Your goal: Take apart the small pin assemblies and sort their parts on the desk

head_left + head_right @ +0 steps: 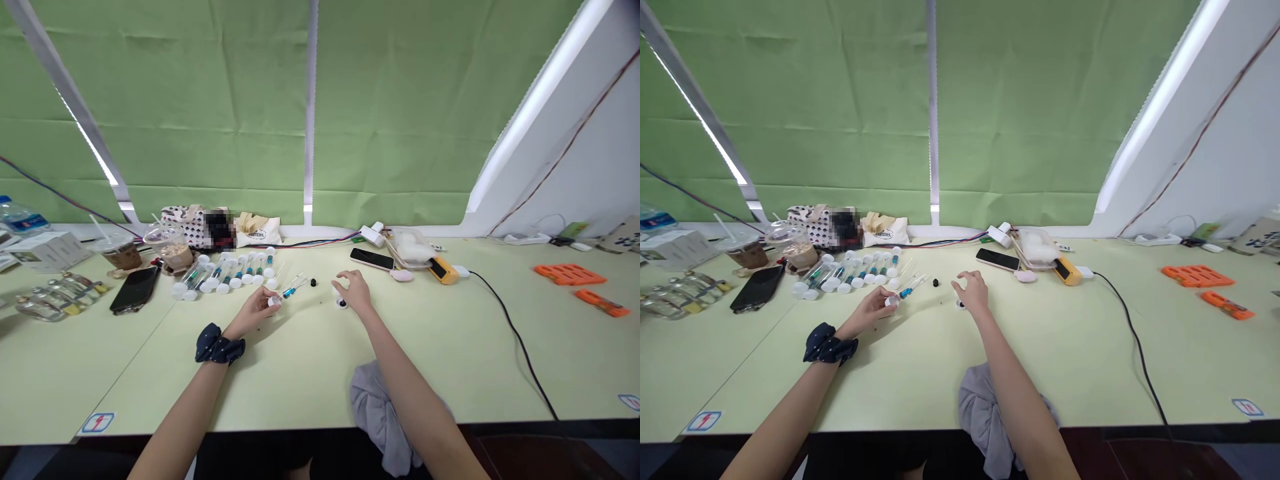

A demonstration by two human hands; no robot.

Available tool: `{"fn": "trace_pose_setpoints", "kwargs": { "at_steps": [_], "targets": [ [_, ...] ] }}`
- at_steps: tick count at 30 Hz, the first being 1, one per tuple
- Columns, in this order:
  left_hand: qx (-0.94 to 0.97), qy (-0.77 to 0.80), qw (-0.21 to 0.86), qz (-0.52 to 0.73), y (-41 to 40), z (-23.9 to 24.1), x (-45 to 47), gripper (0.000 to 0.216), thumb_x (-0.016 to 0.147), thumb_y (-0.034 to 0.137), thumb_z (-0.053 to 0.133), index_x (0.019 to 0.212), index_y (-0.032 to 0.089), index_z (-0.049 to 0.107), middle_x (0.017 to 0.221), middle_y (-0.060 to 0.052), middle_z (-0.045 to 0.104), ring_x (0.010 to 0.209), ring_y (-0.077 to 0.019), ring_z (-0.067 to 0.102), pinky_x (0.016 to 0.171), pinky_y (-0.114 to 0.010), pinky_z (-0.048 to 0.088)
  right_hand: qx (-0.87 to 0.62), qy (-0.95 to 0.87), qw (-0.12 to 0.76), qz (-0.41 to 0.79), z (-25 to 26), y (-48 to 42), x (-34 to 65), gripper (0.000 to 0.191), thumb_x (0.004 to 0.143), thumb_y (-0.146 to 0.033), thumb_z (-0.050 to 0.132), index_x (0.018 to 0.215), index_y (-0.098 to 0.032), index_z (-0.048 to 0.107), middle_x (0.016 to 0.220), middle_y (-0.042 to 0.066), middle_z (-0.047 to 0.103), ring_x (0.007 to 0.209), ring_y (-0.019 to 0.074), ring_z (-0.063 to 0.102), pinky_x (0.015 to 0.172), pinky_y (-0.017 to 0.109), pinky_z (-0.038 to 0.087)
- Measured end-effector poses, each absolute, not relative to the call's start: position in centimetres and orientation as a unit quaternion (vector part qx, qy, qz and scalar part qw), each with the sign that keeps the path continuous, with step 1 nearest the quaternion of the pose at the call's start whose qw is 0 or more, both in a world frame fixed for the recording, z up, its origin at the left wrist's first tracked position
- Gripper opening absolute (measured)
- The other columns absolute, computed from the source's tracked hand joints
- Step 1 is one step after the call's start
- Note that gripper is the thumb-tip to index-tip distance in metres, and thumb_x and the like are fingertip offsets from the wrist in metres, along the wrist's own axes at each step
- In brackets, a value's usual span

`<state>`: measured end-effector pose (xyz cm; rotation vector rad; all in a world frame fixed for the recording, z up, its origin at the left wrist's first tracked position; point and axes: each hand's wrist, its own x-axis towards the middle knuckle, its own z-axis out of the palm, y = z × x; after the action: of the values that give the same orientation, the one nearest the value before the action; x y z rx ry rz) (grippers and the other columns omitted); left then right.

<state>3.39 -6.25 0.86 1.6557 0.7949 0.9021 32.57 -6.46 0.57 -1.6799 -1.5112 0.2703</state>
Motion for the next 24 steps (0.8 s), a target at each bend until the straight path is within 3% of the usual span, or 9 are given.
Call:
{"fn": "trace_pose_setpoints", "kwargs": {
  "at_steps": [6,12,14,19,24],
  "targets": [
    [0.688,0.342,0.514,0.382,-6.4,0.8,3.3,0.036,0.074,0.04,0.064,0.094,0.018,0.044,0.097,-0.007,0.059,0.082,-0.0167,0.055,0.065,-0.027,0.043,-0.748,-0.611,0.249,0.065,-0.7,-5.9,32.4,0.03,0.073,-0.041,0.061,0.1,-0.027,0.065,0.104,0.01,0.049,0.092,0.0257,0.052,0.077,0.038,0.035],
    [0.69,0.341,0.511,0.383,-6.5,0.9,3.4,0.036,0.073,0.041,0.064,0.094,0.017,0.046,0.096,-0.007,0.059,0.079,-0.0152,0.055,0.064,-0.026,0.043,-0.751,-0.623,0.202,0.081,-0.9,-5.4,32.0,0.021,0.076,-0.025,0.056,0.095,-0.025,0.066,0.098,0.01,0.055,0.09,0.0265,0.053,0.08,0.043,0.031],
    [0.691,0.339,0.513,0.379,-6.5,0.9,3.5,0.035,0.073,0.041,0.063,0.093,0.018,0.045,0.097,-0.006,0.058,0.077,-0.014,0.054,0.063,-0.025,0.043,-0.738,-0.622,0.242,0.096,-0.7,-5.3,32.0,0.021,0.076,-0.023,0.055,0.095,-0.024,0.065,0.097,0.008,0.055,0.087,0.0238,0.055,0.081,0.044,0.031],
    [0.697,0.35,0.503,0.371,-6.6,1.0,3.5,0.034,0.074,0.041,0.062,0.093,0.018,0.046,0.092,-0.005,0.058,0.071,-0.0126,0.053,0.059,-0.024,0.041,-0.542,-0.622,0.491,0.279,0.9,-5.7,31.6,0.034,0.085,-0.038,0.043,0.112,-0.023,0.056,0.101,0.006,0.056,0.078,0.0156,0.059,0.071,0.031,0.043],
    [0.707,0.343,0.501,0.364,-6.7,1.1,3.6,0.034,0.075,0.042,0.061,0.095,0.018,0.047,0.095,-0.006,0.058,0.076,-0.0143,0.053,0.06,-0.024,0.041,-0.405,-0.614,0.532,0.419,2.6,-7.1,30.3,0.035,0.082,-0.043,0.048,0.108,-0.021,0.057,0.101,0.006,0.06,0.076,0.0144,0.058,0.066,0.027,0.045]
  ]
}}
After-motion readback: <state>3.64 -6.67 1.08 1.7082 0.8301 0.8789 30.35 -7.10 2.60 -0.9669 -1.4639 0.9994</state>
